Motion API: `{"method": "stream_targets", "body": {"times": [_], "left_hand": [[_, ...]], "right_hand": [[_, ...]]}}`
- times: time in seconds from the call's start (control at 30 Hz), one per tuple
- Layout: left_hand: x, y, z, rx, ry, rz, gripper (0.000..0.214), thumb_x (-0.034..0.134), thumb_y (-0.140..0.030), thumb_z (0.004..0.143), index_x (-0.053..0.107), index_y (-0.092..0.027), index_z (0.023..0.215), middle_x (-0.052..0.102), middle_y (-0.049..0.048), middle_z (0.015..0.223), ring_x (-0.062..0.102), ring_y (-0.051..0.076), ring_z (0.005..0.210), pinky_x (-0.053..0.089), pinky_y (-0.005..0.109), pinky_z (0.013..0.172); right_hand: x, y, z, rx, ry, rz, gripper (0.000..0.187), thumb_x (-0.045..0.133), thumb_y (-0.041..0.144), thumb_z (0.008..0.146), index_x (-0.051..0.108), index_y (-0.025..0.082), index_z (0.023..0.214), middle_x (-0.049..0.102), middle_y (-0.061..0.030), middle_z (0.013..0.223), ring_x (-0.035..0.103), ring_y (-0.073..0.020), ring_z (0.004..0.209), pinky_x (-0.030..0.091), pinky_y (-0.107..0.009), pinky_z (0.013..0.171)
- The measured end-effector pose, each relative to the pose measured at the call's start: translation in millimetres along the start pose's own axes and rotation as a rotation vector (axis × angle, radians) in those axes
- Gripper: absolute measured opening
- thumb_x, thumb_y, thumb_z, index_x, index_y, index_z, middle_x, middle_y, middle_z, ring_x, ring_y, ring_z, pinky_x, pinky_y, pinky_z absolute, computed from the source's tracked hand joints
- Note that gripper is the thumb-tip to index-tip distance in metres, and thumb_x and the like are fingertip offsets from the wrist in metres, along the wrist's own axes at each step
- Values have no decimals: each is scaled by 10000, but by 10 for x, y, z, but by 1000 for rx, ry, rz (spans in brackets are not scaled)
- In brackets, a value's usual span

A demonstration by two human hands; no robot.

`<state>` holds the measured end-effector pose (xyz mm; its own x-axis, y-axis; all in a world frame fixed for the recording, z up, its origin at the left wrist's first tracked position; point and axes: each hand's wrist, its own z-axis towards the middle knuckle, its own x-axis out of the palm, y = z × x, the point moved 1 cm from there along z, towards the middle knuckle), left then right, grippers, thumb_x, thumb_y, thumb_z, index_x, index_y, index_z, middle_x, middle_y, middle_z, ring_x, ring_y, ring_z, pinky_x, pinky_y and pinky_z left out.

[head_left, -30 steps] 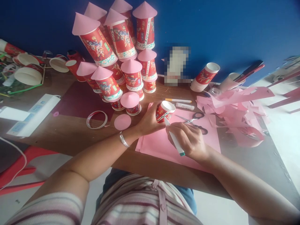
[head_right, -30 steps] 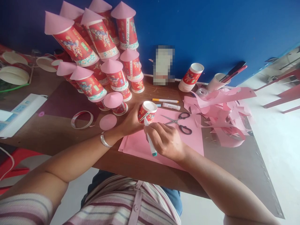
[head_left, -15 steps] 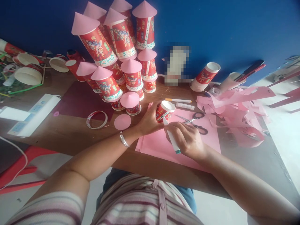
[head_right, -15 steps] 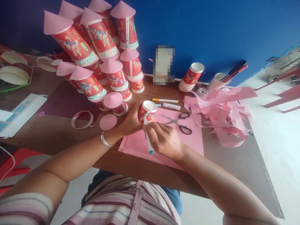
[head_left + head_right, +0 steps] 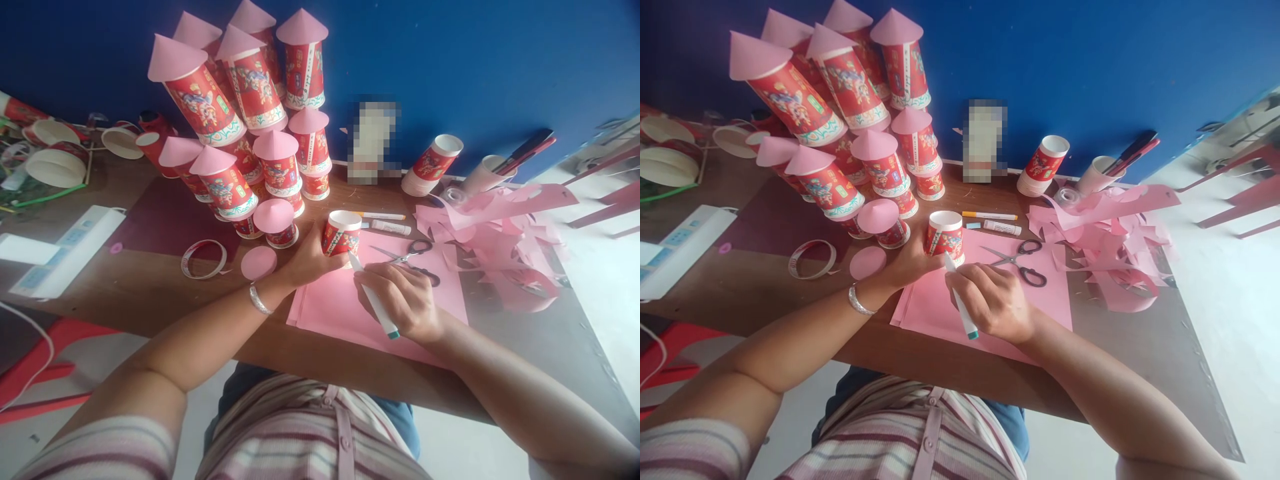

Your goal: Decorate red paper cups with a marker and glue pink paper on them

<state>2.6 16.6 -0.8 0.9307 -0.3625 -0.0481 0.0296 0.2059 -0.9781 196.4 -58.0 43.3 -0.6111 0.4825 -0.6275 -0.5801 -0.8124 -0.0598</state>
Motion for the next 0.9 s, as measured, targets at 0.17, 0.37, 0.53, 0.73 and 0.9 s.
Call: {"method": "stream_targets", "body": {"times": [0.17, 0.37, 0.53, 0.73, 0.9], "left_hand": [[-38, 24, -14, -140, 125, -247, 656, 917, -429, 739, 594, -169, 1247, 705, 81, 1057, 679, 215, 932, 564, 359, 823], [-37, -43, 7, -154, 161, -359, 575, 930, -424, 735, 662, -184, 1183, 693, 61, 1011, 660, 204, 915, 559, 373, 852], [-21, -68, 9, -161, 160, -377, 582, 934, -418, 720, 655, -185, 1175, 700, 55, 998, 661, 201, 902, 563, 381, 863], [-26, -36, -2, -159, 171, -377, 537, 938, -417, 742, 648, -183, 1129, 722, 56, 967, 683, 206, 894, 574, 375, 852], [-16, -29, 5, -161, 175, -378, 548, 948, -403, 746, 632, -181, 1135, 729, 57, 963, 700, 209, 909, 579, 372, 858]], "right_hand": [[9, -48, -2, 65, -43, 45, 257, 659, 48, 968, 614, 191, 1176, 736, -15, 859, 703, -132, 681, 568, -244, 597], [-24, -72, 57, 101, -99, 78, 277, 678, 22, 946, 631, 184, 1166, 730, -11, 835, 711, -149, 680, 593, -255, 606], [-11, -76, 40, 113, -89, 94, 260, 669, 24, 962, 631, 190, 1159, 729, -10, 862, 710, -147, 693, 598, -259, 613], [-12, -77, 41, 123, -68, 92, 258, 670, -1, 951, 633, 178, 1133, 725, -16, 871, 706, -147, 706, 599, -260, 636], [-15, -86, 44, 160, -64, 118, 271, 646, 13, 971, 629, 183, 1182, 753, -22, 894, 723, -148, 726, 608, -263, 633]]}}
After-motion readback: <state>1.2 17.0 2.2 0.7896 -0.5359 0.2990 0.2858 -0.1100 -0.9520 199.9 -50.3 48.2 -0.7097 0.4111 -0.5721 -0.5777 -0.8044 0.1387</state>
